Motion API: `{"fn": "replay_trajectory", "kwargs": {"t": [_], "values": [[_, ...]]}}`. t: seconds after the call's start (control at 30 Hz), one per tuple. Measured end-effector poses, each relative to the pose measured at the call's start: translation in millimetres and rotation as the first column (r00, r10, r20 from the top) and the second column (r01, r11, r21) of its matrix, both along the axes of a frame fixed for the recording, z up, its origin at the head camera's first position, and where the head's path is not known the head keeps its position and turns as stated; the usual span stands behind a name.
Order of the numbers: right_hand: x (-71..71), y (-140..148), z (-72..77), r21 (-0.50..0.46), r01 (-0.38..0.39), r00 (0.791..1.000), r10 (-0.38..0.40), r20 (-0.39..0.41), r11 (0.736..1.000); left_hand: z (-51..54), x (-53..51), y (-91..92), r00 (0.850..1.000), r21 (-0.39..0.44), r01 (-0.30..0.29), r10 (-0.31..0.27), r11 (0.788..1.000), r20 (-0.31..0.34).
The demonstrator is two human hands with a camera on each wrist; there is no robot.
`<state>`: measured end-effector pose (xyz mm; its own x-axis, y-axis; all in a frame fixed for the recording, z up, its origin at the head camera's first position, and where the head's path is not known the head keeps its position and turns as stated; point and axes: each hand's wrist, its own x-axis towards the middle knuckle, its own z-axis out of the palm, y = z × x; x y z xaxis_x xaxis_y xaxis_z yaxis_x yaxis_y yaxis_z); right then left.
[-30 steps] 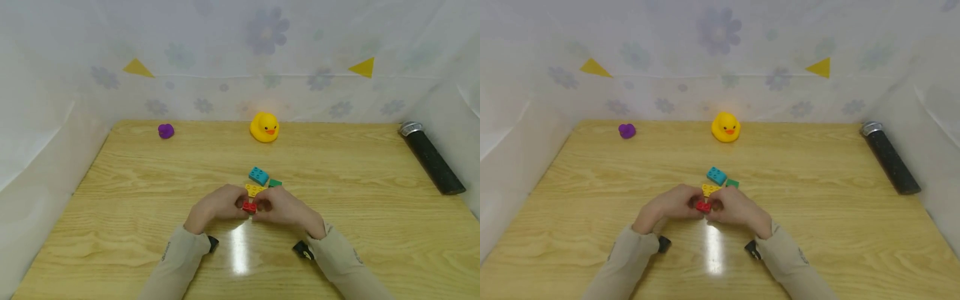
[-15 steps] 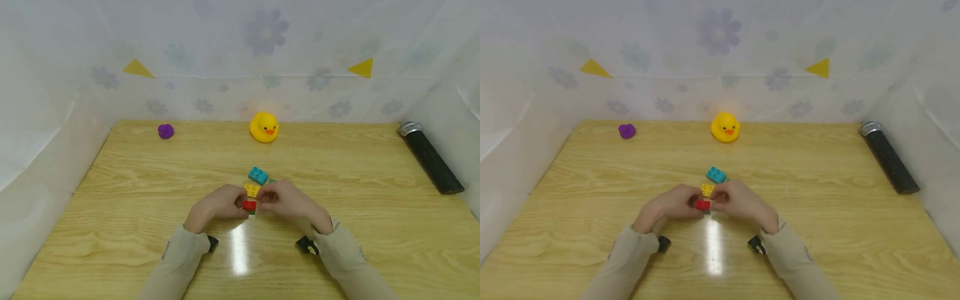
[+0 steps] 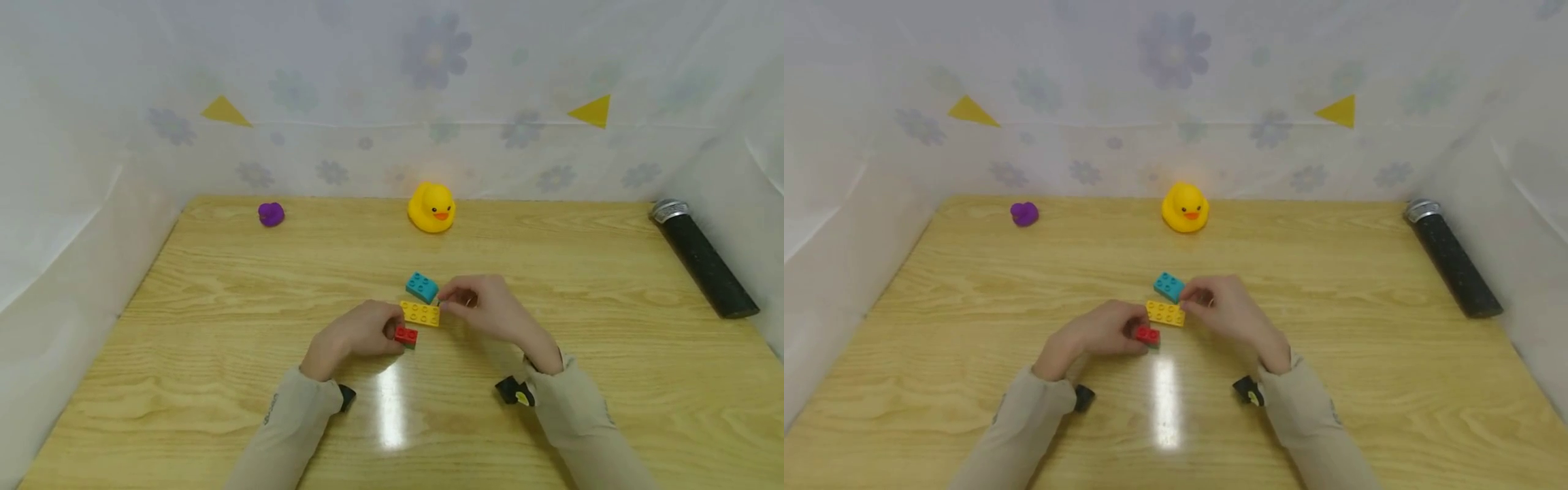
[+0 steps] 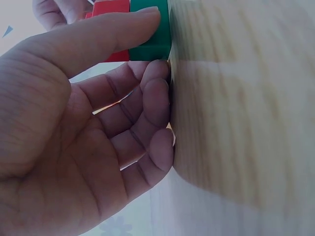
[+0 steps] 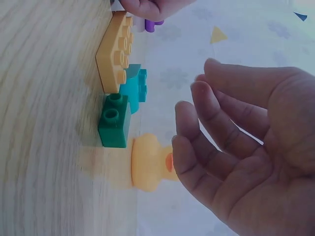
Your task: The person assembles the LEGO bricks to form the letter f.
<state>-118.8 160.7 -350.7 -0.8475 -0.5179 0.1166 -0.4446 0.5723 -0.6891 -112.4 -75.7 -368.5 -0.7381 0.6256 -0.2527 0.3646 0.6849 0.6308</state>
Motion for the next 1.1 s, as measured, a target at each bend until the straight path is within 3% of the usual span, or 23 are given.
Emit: {"fn": "replay_trajectory", "kwargs": {"t": [0.2, 0.47, 0.77, 1.1], "values": [[-2.6, -2.2, -1.9, -0.022, 0.047, 0.998, -0.048, -0.032, 0.999, 1.6, -0.7, -0.3, 1.0, -0.004, 0.0, 0.0, 1.0, -0.014], [0.3, -17.3, -18.1, -0.033, -0.031, 0.999, 0.032, 0.017, 0.999, 1.5, 0.2, 0.7, 1.0, -0.016, -0.017, 0.017, 1.0, 0.005], [0.5, -19.6, -21.6, 0.0, 0.005, 1.0, -0.005, -0.018, 1.0, 1.0, -1.3, 1.1, 1.0, -0.026, -0.02, 0.02, 0.999, -0.001], [1.1, -18.0, -27.5, 0.09, -0.034, 0.997, 0.04, -0.061, 0.995, -4.0, -0.9, 0.9, 0.999, -0.033, 0.006, -0.008, 0.999, -0.037]]}}
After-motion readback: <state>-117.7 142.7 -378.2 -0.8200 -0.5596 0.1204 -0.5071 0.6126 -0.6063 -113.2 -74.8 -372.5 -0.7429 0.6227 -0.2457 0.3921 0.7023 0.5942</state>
